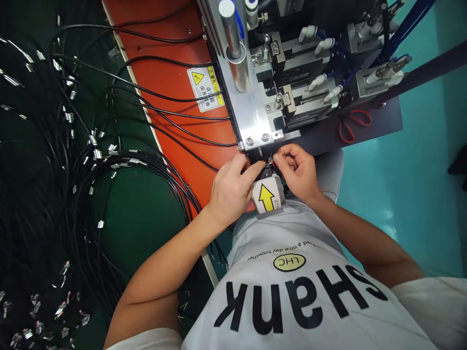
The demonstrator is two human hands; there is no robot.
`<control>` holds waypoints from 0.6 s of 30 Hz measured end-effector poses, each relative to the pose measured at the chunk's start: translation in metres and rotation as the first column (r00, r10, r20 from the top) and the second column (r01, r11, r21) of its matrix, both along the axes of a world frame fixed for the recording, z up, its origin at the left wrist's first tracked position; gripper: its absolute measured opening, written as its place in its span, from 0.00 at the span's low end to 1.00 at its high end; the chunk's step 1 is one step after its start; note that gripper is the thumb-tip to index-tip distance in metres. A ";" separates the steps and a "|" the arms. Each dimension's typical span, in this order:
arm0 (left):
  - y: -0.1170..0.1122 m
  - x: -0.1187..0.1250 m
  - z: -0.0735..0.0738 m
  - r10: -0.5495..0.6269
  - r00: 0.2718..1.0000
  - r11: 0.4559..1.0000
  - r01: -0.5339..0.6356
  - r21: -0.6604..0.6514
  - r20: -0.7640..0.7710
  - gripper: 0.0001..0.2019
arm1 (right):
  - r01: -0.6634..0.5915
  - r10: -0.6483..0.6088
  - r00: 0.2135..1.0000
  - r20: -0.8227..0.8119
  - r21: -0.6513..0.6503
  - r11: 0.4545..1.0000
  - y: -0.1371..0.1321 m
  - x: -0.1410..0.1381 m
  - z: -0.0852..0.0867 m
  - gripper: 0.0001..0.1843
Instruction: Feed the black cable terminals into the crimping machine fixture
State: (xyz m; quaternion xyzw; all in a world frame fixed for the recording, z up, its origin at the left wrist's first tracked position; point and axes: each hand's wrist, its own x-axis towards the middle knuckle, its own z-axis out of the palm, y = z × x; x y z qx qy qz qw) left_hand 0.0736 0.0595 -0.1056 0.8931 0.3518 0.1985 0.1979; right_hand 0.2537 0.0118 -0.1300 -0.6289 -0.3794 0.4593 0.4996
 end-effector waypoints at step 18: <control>0.001 -0.001 -0.001 -0.016 1.000 0.999 0.016 0.042 -0.008 0.17 | -0.014 -0.018 0.962 0.271 0.117 0.993 0.004 0.003 0.008 0.04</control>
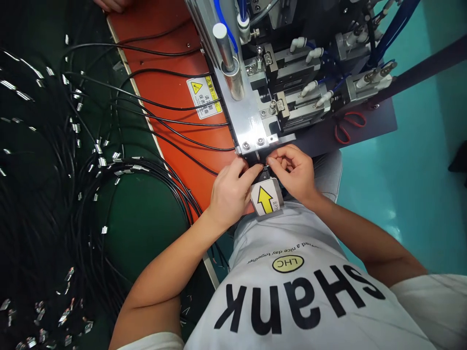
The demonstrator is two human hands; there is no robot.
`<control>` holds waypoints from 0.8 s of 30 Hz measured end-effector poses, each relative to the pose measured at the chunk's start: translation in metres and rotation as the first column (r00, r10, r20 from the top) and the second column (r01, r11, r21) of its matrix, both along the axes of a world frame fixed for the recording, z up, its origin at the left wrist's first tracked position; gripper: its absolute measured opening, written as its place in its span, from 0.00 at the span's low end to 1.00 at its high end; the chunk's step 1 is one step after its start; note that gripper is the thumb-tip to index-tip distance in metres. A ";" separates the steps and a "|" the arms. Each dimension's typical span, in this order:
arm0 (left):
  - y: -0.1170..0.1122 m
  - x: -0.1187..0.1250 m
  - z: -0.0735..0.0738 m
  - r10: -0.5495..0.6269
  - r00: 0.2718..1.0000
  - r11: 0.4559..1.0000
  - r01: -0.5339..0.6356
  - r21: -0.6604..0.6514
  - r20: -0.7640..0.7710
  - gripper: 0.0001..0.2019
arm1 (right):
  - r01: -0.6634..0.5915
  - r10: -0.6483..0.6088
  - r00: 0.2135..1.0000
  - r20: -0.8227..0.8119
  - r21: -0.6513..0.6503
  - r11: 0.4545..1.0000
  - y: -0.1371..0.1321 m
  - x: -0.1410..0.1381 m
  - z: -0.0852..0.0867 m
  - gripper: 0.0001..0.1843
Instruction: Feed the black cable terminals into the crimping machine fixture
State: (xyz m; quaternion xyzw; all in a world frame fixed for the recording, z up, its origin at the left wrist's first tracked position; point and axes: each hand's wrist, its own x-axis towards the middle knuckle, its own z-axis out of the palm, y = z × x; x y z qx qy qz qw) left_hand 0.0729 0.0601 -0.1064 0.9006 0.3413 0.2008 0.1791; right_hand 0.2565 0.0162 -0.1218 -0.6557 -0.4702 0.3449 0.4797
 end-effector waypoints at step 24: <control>-0.004 0.001 0.005 0.013 0.999 1.000 -0.012 0.020 -0.039 0.13 | -0.129 -0.162 0.779 -0.606 -0.408 0.904 -0.019 0.005 0.004 0.15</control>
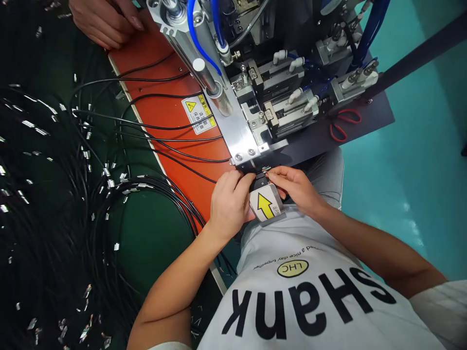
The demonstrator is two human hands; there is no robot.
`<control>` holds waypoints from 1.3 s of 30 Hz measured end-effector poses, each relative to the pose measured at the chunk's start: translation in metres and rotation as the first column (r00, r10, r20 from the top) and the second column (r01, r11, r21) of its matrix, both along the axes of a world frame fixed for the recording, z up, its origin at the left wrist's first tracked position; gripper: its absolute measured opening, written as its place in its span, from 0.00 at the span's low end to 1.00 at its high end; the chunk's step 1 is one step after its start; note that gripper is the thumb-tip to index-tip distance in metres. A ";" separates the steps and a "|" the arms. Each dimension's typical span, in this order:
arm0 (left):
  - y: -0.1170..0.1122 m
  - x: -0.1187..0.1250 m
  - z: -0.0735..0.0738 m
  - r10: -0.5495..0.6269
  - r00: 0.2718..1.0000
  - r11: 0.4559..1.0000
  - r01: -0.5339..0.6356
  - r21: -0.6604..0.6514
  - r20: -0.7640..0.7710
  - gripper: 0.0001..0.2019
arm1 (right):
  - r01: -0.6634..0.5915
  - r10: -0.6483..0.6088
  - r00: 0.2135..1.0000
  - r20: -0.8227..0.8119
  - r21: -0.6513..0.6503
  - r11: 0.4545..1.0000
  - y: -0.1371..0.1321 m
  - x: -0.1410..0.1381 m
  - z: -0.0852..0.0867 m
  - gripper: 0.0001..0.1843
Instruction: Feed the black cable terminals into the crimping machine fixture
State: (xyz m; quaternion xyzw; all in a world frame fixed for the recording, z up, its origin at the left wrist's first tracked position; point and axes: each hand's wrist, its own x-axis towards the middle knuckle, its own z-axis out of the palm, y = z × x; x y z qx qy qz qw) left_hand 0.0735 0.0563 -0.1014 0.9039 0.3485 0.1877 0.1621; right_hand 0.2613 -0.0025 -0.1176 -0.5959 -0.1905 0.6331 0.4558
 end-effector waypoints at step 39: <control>-0.010 -0.040 0.002 -0.013 1.000 1.000 0.013 -0.015 -0.001 0.22 | -0.047 0.051 0.993 -0.108 0.046 0.998 0.024 0.009 -0.010 0.17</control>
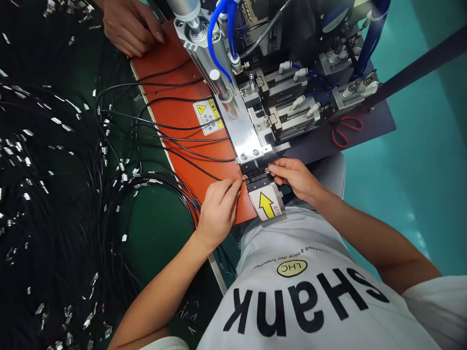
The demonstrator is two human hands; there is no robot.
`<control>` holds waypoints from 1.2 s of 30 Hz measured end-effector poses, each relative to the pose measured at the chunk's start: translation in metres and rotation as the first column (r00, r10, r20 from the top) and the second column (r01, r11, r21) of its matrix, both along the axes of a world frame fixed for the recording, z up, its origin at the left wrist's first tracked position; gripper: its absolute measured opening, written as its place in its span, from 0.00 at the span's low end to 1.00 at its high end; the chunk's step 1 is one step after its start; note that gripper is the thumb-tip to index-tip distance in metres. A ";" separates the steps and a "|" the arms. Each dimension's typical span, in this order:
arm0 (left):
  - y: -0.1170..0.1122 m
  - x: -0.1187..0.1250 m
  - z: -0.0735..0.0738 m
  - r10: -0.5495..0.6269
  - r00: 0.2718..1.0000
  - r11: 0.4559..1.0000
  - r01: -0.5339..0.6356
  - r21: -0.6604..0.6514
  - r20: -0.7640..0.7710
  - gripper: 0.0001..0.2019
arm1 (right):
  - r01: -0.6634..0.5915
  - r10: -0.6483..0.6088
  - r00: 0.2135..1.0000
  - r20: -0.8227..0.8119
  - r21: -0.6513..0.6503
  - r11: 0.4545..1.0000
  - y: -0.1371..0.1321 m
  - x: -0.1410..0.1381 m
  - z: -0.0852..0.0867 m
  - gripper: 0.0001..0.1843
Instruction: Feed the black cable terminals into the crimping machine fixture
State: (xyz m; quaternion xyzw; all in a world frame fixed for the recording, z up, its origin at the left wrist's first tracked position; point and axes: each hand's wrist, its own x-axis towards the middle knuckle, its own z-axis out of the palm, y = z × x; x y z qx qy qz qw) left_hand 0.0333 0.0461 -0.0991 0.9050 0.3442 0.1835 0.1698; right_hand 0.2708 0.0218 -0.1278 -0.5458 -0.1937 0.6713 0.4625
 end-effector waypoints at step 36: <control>-0.027 -0.029 0.108 -0.539 0.723 0.824 0.560 -0.092 -0.432 0.05 | 0.042 -0.052 0.967 0.250 0.043 0.998 -0.062 0.023 0.063 0.09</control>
